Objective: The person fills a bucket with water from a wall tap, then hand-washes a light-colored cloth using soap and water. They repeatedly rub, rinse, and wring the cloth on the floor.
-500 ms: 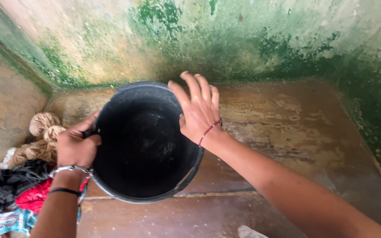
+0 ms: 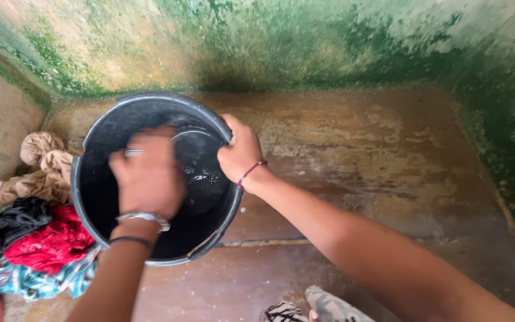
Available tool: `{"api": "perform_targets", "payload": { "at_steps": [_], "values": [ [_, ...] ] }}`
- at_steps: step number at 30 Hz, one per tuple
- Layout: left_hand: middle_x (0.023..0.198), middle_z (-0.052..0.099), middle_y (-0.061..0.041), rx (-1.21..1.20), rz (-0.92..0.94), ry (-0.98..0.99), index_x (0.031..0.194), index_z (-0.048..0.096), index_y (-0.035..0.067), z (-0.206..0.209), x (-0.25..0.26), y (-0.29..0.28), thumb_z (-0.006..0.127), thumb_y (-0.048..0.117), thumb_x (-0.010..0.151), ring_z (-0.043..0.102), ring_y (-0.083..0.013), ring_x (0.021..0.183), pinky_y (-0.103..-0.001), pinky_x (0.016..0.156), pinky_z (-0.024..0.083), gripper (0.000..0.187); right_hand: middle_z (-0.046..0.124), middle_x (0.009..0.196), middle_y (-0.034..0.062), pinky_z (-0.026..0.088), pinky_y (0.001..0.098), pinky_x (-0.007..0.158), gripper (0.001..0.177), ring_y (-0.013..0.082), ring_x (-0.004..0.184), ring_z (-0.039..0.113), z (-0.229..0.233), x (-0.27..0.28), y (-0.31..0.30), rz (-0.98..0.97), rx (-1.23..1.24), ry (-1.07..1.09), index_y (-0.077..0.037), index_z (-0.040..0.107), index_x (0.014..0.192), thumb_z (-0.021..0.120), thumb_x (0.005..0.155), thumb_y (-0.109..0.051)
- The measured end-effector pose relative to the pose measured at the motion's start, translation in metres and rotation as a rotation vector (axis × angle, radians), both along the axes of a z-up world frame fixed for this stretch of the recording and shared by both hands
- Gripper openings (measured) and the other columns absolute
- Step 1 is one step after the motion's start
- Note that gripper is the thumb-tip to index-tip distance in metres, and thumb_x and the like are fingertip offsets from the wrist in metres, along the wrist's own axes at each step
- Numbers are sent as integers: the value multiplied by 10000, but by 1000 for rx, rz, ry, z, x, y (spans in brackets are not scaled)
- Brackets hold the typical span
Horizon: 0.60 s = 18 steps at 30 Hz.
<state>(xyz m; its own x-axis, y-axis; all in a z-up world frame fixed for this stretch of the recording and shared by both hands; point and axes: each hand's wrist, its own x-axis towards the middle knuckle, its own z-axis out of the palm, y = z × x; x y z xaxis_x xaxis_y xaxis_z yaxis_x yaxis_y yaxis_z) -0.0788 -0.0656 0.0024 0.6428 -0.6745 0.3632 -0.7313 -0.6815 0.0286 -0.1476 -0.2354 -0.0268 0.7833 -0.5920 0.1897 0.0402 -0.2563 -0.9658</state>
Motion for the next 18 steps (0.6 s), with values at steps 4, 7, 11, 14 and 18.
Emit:
{"api": "perform_targets", "payload": {
  "at_steps": [4, 7, 11, 14, 18],
  "values": [
    [1705, 96, -66, 455, -25, 259, 1611, 253, 227, -41, -3, -29, 676, 325, 853, 118, -346, 1516, -711, 1109, 192, 874, 741, 981, 175, 545, 332, 764, 545, 259, 870, 709, 6, -8, 22, -6, -118, -33, -40, 651, 1234, 513, 737, 134],
    [1725, -52, -26, 656, 63, 421, 1611, 184, 270, -87, 10, -38, 617, 408, 946, 5, -335, 1576, -717, 1166, 148, 805, 725, 1079, 212, 567, 368, 855, 580, 319, 1011, 721, 15, -11, 40, 31, -209, -157, -40, 618, 1290, 535, 744, 136],
    [1730, -56, 0, 735, 189, 465, 1645, 122, 305, -146, 21, -19, 589, 453, 956, -9, -335, 1587, -762, 1129, 179, 846, 722, 1153, 204, 575, 383, 859, 635, 314, 1049, 735, 25, -19, 56, 120, -152, -129, -60, 589, 1352, 534, 756, 154],
    [1682, 43, -26, 731, 259, 570, 1616, 147, 297, -172, 24, -6, 567, 456, 966, 79, -326, 1549, -733, 1115, 224, 790, 729, 1158, 177, 576, 372, 816, 656, 292, 970, 753, 35, -22, 60, 161, -99, -17, -81, 570, 1376, 526, 767, 160],
    [1518, 274, -76, 538, 340, 750, 1479, 342, 247, -180, 30, -9, 578, 429, 960, 286, -331, 1410, -638, 1056, 339, 599, 735, 1177, 182, 569, 364, 830, 672, 272, 997, 746, 45, -27, 64, 151, -146, -63, -73, 571, 1389, 554, 764, 174]
  ]
}}
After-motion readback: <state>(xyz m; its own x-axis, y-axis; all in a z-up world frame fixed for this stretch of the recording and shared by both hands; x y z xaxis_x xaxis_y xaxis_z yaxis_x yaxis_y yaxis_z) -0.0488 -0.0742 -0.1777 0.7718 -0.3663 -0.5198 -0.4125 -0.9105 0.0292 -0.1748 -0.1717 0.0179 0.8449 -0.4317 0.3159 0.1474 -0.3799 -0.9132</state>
